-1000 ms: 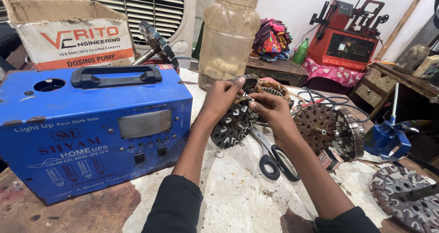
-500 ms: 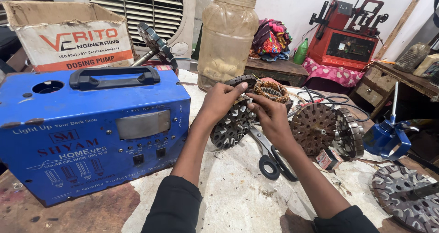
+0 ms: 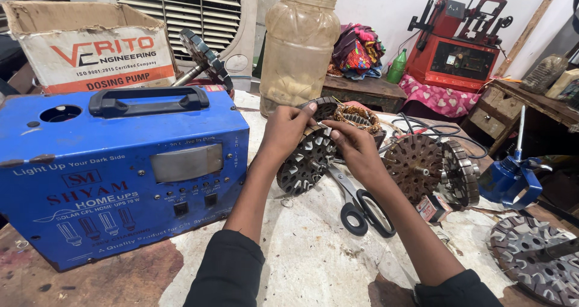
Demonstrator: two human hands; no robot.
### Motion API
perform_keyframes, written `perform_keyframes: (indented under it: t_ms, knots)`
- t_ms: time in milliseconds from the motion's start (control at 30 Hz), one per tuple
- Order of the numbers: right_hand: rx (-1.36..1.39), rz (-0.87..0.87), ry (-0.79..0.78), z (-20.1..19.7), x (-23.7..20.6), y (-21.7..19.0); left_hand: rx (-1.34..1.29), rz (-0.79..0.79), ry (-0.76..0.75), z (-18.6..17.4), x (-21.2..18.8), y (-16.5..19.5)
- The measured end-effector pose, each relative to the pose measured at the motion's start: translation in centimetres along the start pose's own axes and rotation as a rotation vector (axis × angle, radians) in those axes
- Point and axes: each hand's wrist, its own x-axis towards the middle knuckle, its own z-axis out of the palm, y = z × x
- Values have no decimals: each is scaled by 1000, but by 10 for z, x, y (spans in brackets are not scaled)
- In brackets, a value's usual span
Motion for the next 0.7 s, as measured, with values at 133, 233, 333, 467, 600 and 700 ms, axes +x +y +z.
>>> perform_keyframes:
  t_ms: [133, 233, 333, 467, 600, 700]
  knots:
    - [60, -35, -10, 2, -1, 3, -41, 12, -12, 1, 3, -6]
    - [310, 46, -39, 4, 1, 6, -172, 58, -71, 6, 6, -16]
    - [446, 120, -66, 4, 2, 8, -355, 49, -152, 9, 9, -22]
    - [480, 128, -97, 1, 1, 6, -427, -46, -208, 6, 6, -19]
    - [474, 129, -103, 0, 0, -1, -448, -72, -229, 1, 1, -12]
    - [462, 96, -110, -1, 0, -9, -493, -126, -241, -1, -2, -9]
